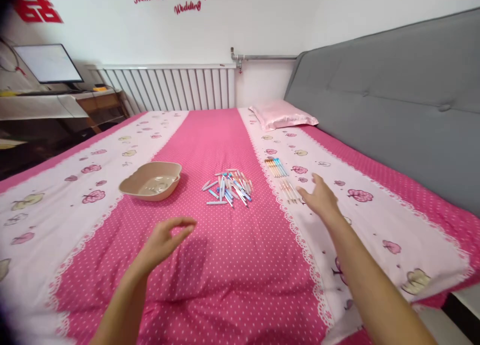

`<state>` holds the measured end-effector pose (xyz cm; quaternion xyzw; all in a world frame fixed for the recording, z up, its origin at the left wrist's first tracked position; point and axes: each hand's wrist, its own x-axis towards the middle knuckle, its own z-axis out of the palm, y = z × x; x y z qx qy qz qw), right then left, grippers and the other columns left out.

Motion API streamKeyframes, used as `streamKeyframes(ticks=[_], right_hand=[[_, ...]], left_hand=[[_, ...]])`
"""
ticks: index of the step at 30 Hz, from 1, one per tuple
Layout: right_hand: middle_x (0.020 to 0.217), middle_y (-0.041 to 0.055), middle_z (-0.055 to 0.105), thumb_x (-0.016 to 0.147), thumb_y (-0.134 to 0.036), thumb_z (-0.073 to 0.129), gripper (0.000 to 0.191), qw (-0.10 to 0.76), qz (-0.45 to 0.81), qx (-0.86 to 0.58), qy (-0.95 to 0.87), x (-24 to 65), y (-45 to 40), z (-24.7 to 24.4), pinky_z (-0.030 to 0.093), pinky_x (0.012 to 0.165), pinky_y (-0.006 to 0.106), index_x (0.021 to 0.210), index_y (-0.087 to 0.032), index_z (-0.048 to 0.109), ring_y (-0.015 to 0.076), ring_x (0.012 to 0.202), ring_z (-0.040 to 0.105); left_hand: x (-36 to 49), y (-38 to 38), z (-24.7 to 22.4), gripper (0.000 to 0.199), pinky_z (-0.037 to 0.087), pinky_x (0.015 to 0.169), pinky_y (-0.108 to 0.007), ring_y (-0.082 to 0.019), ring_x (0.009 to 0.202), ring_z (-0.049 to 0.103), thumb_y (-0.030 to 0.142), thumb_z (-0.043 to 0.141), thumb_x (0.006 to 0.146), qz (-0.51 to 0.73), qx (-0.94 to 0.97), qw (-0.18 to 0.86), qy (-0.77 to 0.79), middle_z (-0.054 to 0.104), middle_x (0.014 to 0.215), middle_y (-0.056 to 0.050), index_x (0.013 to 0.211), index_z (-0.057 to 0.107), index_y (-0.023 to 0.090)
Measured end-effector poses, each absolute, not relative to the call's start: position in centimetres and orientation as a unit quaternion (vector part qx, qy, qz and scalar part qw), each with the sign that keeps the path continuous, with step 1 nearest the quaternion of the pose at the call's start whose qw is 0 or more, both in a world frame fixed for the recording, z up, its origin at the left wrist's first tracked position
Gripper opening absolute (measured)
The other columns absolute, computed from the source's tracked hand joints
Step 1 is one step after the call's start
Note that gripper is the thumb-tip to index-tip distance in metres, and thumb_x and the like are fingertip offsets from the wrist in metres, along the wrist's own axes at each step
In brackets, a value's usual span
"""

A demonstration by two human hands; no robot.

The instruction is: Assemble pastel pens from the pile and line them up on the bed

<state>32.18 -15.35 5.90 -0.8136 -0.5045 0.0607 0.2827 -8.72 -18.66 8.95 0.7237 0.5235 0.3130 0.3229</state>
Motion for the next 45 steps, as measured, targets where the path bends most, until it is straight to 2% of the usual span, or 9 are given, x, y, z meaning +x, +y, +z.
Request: streamKeyframes(ticks=[4, 9, 14, 17, 20, 28, 31, 35, 45], right_hand=[[0.133, 0.0137, 0.055, 0.079, -0.037, 0.059, 0.061, 0.346, 0.133, -0.730, -0.575, 24.6, -10.4, 7.4, 0.042, 0.098, 0.042, 0.134, -0.015, 0.046, 0.0279, 0.118, 0.054], [0.112, 0.0114, 0.068, 0.080, -0.016, 0.056, 0.040, 0.372, 0.181, -0.652, -0.635, 18.1, -4.9, 6.0, 0.046, 0.093, 0.031, 0.119, -0.012, 0.060, 0.0192, 0.103, 0.064], [0.097, 0.0029, 0.073, 0.080, -0.015, 0.056, 0.028, 0.331, 0.192, -0.633, -0.673, 13.6, -3.0, 2.1, 0.049, 0.080, 0.026, 0.104, -0.021, 0.070, 0.0159, 0.086, 0.067], [0.098, 0.0052, 0.073, 0.081, -0.013, 0.052, 0.027, 0.271, 0.174, -0.658, -0.681, 13.2, -3.0, 0.3, 0.047, 0.083, 0.028, 0.098, -0.020, 0.073, 0.0189, 0.091, 0.066], [0.098, 0.0064, 0.073, 0.081, -0.015, 0.052, 0.026, 0.278, 0.165, -0.680, -0.659, 14.6, -2.7, -0.3, 0.046, 0.081, 0.029, 0.096, -0.019, 0.073, 0.0208, 0.091, 0.066], [0.066, 0.0007, 0.071, 0.074, -0.024, 0.063, 0.011, 0.236, 0.241, -0.667, -0.664, 15.8, -2.6, 0.0, 0.045, 0.066, 0.022, 0.078, -0.020, 0.073, 0.0153, 0.069, 0.066], [0.071, 0.0039, 0.071, 0.074, -0.026, 0.062, 0.011, 0.202, 0.200, -0.695, -0.660, 15.5, -2.7, 0.0, 0.043, 0.065, 0.025, 0.074, -0.021, 0.072, 0.0186, 0.074, 0.066], [0.081, 0.0063, 0.072, 0.079, -0.028, 0.057, 0.017, 0.174, 0.145, -0.739, -0.634, 15.9, -2.6, 0.1, 0.042, 0.063, 0.026, 0.082, -0.022, 0.072, 0.0205, 0.079, 0.066], [0.079, 0.0008, 0.072, 0.071, -0.028, 0.067, 0.015, 0.183, 0.212, -0.698, -0.659, 15.7, -2.3, -1.0, 0.042, 0.064, 0.022, 0.084, -0.022, 0.071, 0.0158, 0.076, 0.066]], left_hand=[[-6.5, -11.2, 5.3, 0.031, 0.048, 0.073, -0.031, -0.018, 0.073, 0.062, 0.039, 0.063, 0.070, 0.510, 0.568, 0.319, 0.561, 0.071, 0.084, -0.007, 0.089, 0.070, 0.016], [-5.7, -7.8, -1.0, 0.038, 0.042, 0.056, -0.025, -0.014, 0.057, 0.054, 0.040, 0.059, 0.072, 0.545, 0.480, 0.323, 0.606, 0.062, 0.067, -0.003, 0.098, 0.066, 0.013], [-5.8, -8.3, -4.1, 0.038, 0.040, 0.056, -0.023, -0.011, 0.056, 0.052, 0.038, 0.062, 0.070, 0.557, 0.427, 0.315, 0.639, 0.059, 0.066, 0.000, 0.098, 0.064, 0.013], [-5.3, -8.9, -3.6, 0.039, 0.038, 0.053, -0.021, -0.010, 0.054, 0.049, 0.038, 0.064, 0.068, 0.559, 0.400, 0.335, 0.644, 0.057, 0.064, 0.001, 0.098, 0.064, 0.013], [-4.3, -9.1, -1.9, 0.041, 0.035, 0.049, -0.021, -0.009, 0.050, 0.046, 0.038, 0.065, 0.066, 0.549, 0.366, 0.367, 0.656, 0.056, 0.063, 0.001, 0.098, 0.063, 0.013], [-2.4, -9.2, -0.2, 0.041, 0.035, 0.050, -0.021, -0.010, 0.054, 0.049, 0.039, 0.066, 0.063, 0.576, 0.347, 0.400, 0.623, 0.058, 0.065, 0.001, 0.095, 0.063, 0.013], [-2.3, -10.1, -1.6, 0.037, 0.036, 0.053, -0.021, -0.010, 0.054, 0.049, 0.037, 0.069, 0.060, 0.584, 0.323, 0.393, 0.632, 0.055, 0.058, 0.002, 0.087, 0.063, 0.012], [-2.2, -11.6, -1.8, 0.041, 0.036, 0.054, -0.021, -0.010, 0.055, 0.050, 0.039, 0.069, 0.064, 0.561, 0.331, 0.411, 0.638, 0.058, 0.062, 0.001, 0.094, 0.063, 0.012], [-1.9, -13.0, -0.6, 0.044, 0.033, 0.052, -0.020, -0.009, 0.054, 0.046, 0.040, 0.070, 0.064, 0.527, 0.330, 0.458, 0.636, 0.057, 0.062, 0.001, 0.097, 0.064, 0.011]])
